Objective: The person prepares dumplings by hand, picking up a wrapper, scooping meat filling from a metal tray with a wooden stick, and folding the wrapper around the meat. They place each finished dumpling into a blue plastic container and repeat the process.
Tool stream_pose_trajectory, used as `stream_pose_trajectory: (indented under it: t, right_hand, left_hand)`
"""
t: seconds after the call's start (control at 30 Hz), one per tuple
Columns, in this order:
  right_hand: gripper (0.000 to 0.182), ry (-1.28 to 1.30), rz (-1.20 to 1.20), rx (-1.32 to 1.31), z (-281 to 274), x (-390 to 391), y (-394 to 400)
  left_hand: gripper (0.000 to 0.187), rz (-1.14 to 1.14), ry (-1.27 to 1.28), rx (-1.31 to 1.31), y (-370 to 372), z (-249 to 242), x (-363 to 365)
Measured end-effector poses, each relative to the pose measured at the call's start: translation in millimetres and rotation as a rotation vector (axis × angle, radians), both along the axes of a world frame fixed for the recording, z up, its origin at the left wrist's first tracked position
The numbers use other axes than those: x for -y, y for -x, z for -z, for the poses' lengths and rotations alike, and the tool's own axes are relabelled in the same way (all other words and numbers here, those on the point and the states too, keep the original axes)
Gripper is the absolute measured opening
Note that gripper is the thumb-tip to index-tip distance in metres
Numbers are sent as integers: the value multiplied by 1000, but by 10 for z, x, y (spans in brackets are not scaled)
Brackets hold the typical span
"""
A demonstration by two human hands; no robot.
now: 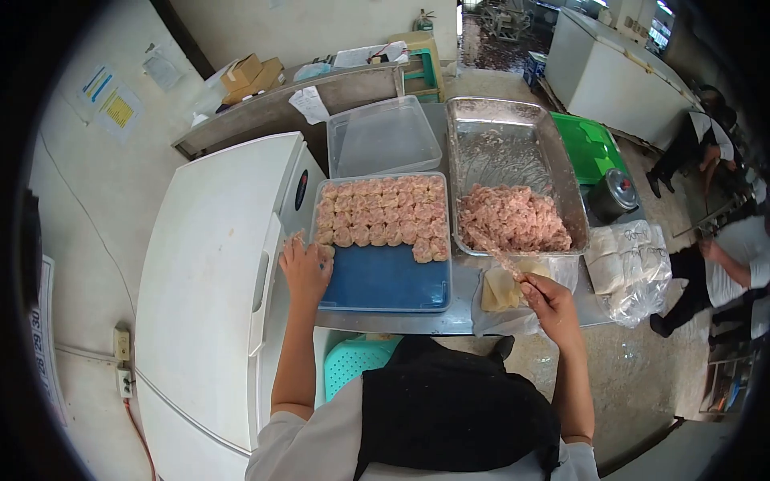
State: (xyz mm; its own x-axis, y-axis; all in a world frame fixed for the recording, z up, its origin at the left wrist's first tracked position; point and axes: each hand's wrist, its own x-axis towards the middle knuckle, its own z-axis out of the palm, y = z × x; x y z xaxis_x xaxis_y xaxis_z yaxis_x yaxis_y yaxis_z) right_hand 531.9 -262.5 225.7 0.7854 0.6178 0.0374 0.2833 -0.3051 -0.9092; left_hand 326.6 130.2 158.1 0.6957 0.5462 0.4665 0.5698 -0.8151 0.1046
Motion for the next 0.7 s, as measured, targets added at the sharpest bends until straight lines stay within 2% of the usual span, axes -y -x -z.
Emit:
stream_pose_trajectory:
  t: [0.07,0.43,0.53,0.6,0.63,0.7]
  right_hand:
    - [27,-8,41,-148,-31,1,36]
    - [27,10,39,-122,-18,-2,24]
    - [28,21,44,-132,-59,-16,28]
    - [29,20,51,-159,-54,-4,50]
    - [29,39,34,-147,-40,-14,43]
    - [29,60,19,-133,-44,-41,49]
  left_hand:
    - [39,26,20,-13,6,-26,53]
    - [33,208,-109,-17,5,111,-65]
    - [32,223,-101,37,-47,-17,71]
    - [34,371,403,144,-132,-57,314]
    - [34,376,407,145,-215,-120,460]
    - [38,425,594,118,-431,-252,735]
